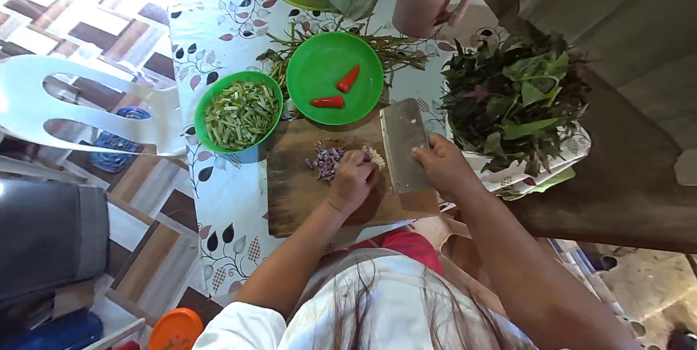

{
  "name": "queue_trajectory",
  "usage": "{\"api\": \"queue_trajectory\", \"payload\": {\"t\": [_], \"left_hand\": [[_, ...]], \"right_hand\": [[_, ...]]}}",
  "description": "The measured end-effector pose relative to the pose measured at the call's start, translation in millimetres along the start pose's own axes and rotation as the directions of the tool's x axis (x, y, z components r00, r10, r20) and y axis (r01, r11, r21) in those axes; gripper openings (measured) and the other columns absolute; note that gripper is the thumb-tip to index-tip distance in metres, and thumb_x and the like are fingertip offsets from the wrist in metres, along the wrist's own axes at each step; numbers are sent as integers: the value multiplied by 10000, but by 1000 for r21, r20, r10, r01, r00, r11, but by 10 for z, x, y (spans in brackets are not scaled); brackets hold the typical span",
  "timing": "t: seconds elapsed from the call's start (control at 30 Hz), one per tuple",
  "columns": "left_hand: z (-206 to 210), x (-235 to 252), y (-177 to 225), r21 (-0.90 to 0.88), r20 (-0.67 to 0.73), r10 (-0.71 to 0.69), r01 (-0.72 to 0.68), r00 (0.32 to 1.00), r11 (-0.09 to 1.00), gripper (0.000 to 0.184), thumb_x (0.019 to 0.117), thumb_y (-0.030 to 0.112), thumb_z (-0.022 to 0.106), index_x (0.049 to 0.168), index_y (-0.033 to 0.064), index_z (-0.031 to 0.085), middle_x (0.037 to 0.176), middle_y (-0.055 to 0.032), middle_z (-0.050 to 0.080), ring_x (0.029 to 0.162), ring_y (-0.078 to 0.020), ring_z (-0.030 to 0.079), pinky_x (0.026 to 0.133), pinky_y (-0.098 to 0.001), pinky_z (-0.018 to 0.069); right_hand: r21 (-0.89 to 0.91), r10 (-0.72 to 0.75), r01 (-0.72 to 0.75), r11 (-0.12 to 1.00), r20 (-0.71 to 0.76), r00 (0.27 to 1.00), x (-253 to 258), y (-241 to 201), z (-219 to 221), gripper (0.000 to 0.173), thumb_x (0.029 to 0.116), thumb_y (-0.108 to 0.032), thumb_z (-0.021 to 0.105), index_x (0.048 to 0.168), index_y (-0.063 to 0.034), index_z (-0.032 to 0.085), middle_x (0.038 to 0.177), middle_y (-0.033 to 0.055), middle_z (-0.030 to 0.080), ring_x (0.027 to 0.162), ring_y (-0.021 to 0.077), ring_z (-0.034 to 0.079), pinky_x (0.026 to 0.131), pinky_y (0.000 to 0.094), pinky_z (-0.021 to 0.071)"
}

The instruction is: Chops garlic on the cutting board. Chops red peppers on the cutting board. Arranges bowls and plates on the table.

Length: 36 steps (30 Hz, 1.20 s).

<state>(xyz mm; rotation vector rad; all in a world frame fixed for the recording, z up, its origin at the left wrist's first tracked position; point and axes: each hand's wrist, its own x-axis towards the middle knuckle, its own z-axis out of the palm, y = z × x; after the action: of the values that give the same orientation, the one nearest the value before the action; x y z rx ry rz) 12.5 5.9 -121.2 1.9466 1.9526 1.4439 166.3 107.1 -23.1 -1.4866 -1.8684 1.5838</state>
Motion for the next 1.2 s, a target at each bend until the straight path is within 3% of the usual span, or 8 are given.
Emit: {"api": "queue_trajectory", "payload": {"t": [0.17,0.27,0.37,0.53,0.67,0.8,0.97,1.2], "left_hand": [[-221,481,147,-513,176,-622,610,763,603,334,1092,117,443,1301,-91,599,1203,-187,675,1072,-191,669,956,-344,544],[-253,737,215,-759,368,-749,643,551,100,398,1138,287,340,1213,12,617,977,-64,690,860,-121,673,801,-306,571],[-243,751,305,-790,398,-739,613,544,26,355,1130,267,378,1187,10,617,1039,-73,670,972,-130,651,898,-334,546],[-211,588,410,-689,485,-679,719,551,92,322,1126,247,392,1120,32,632,935,-47,672,843,-110,662,795,-307,571],[-222,520,329,-464,496,-576,759,650,457,307,1116,153,399,1022,-25,630,815,-49,634,686,-81,616,668,-244,548],[-286,491,226,116,466,-267,240,844,964,189,973,100,620,937,-9,771,1115,-190,706,1152,-353,626,1003,-540,475],[-348,660,127,243,724,-219,55,655,969,167,976,25,630,1052,45,778,1156,-191,690,1209,-387,601,1048,-592,431],[-507,1356,-571,408,477,-419,227,773,884,286,1002,70,599,1267,4,687,1348,-246,610,1293,-450,544,1074,-620,424]], "right_hand": [[225,-47,23,974,101,994,-76,112,-80,167,1067,-78,492,1219,-63,560,889,46,682,732,110,688,679,306,607],[330,-63,11,944,149,987,-118,165,19,203,1057,-25,480,1229,-51,584,890,41,713,728,97,702,682,280,619],[350,-86,32,936,137,987,-83,196,106,141,1056,-28,490,1152,-49,592,858,27,710,710,84,695,670,261,608],[295,-192,199,935,-52,980,212,140,186,175,1040,-108,535,1187,-22,578,920,48,692,793,97,698,749,322,614],[194,-295,340,920,-229,928,384,-11,164,224,1050,-125,532,1217,20,561,957,77,675,828,99,698,786,321,611],[-7,-286,299,954,-313,905,314,-2,-20,312,1042,-219,584,1236,24,557,1007,138,671,876,175,696,815,408,598],[224,43,-10,974,-142,989,-27,202,-169,419,991,-67,661,1371,-38,486,1122,161,663,932,242,700,812,456,601],[336,131,-90,937,-99,986,-417,606,-210,406,1075,-66,489,1464,-45,373,1161,129,627,950,139,702,816,328,616]]}}
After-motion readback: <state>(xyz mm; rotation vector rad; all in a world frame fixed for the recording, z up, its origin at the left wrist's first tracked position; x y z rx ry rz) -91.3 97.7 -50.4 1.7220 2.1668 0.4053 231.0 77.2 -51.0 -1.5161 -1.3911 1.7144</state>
